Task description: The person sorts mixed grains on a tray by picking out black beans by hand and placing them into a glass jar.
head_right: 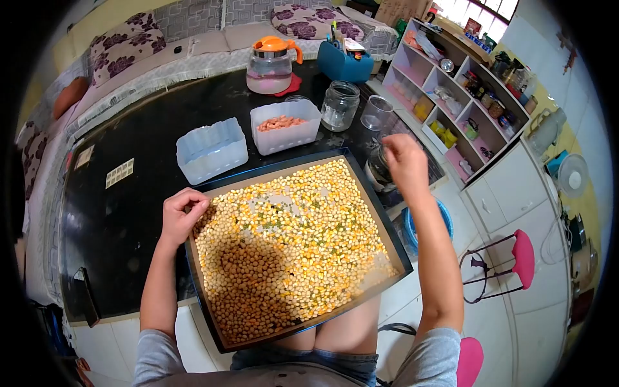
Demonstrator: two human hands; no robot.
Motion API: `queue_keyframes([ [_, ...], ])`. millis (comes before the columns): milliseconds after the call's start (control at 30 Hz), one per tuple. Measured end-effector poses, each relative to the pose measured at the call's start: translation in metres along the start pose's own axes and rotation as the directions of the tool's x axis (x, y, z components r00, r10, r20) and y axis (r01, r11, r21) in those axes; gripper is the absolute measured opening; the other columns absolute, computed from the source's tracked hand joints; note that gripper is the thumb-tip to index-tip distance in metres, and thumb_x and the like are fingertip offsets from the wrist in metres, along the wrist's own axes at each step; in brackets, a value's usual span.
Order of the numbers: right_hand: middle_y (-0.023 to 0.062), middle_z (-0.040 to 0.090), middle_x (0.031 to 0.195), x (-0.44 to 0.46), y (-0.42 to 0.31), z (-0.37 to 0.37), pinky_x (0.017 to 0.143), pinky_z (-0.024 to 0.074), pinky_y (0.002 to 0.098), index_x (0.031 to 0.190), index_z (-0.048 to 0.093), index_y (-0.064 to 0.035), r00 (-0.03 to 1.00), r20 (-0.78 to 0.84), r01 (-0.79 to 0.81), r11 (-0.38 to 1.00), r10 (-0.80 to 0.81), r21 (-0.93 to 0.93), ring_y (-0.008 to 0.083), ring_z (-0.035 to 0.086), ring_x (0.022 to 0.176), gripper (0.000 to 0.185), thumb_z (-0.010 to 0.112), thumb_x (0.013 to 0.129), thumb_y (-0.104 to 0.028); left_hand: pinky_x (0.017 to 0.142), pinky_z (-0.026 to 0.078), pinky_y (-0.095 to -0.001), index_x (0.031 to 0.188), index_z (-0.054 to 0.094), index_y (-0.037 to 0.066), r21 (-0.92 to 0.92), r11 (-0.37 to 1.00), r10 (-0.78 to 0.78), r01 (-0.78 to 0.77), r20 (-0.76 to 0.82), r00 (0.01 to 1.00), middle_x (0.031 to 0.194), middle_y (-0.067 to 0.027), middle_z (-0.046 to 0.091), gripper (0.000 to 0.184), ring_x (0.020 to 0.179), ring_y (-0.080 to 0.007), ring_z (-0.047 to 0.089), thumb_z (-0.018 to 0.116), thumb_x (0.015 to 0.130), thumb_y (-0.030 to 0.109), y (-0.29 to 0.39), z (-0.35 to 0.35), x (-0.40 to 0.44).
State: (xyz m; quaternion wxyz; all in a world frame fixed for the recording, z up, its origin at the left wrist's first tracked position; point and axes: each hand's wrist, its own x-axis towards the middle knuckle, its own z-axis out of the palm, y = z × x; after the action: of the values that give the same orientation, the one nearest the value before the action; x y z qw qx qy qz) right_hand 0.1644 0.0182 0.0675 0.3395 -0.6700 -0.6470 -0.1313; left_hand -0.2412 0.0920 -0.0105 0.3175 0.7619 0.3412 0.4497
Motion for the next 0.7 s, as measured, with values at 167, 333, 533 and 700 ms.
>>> queue_keyframes([
  [167,0.0111,0.060,0.085,-0.025,-0.062,0.051,0.074,0.0487,0.0343,0.085,0.061,-0.0034,0.943,0.157,0.254,0.938,-0.295,0.236,0.0267,0.059,0.082,0.012,0.059,0.074,-0.003,0.056,0.040,-0.0197,0.078,0.064,-0.001,-0.010,1.000,0.004,-0.004,-0.003,1.000,0.070,-0.0031,0.059,0.007,0.059,-0.0066,0.049,0.063,0.075,0.005,-0.001,0.001,0.000],
  [333,0.0113,0.059,0.083,-0.048,-0.101,0.106,0.074,0.0483,0.0362,0.083,0.062,-0.0041,0.818,0.407,0.233,0.882,-0.406,0.411,0.0274,0.058,0.081,0.010,0.060,0.074,-0.008,0.057,0.040,-0.0206,0.077,0.063,0.000,-0.008,1.000,-0.013,0.013,0.008,1.000,0.072,-0.0033,0.059,0.007,0.063,-0.0077,0.051,0.063,0.076,0.007,-0.002,-0.001,0.000],
  [533,0.0110,0.059,0.081,-0.053,-0.093,0.122,0.071,0.0483,0.0371,0.079,0.062,-0.0047,0.812,0.455,0.190,0.903,-0.365,0.385,0.0292,0.058,0.078,0.007,0.060,0.074,-0.008,0.057,0.040,-0.0209,0.077,0.064,0.000,-0.003,1.000,-0.007,0.007,0.004,1.000,0.071,-0.0033,0.059,0.007,0.062,-0.0081,0.052,0.063,0.076,0.007,0.000,0.000,0.000],
  [700,0.0103,0.059,0.082,-0.051,-0.081,0.116,0.070,0.0484,0.0371,0.077,0.061,-0.0052,0.807,0.506,0.172,0.941,-0.305,0.292,0.0283,0.058,0.076,0.006,0.060,0.074,-0.010,0.057,0.040,-0.0210,0.077,0.064,0.000,-0.020,1.000,-0.018,0.018,0.007,1.000,0.071,-0.0032,0.059,0.007,0.062,-0.0083,0.052,0.063,0.076,0.008,0.001,0.000,0.000],
])
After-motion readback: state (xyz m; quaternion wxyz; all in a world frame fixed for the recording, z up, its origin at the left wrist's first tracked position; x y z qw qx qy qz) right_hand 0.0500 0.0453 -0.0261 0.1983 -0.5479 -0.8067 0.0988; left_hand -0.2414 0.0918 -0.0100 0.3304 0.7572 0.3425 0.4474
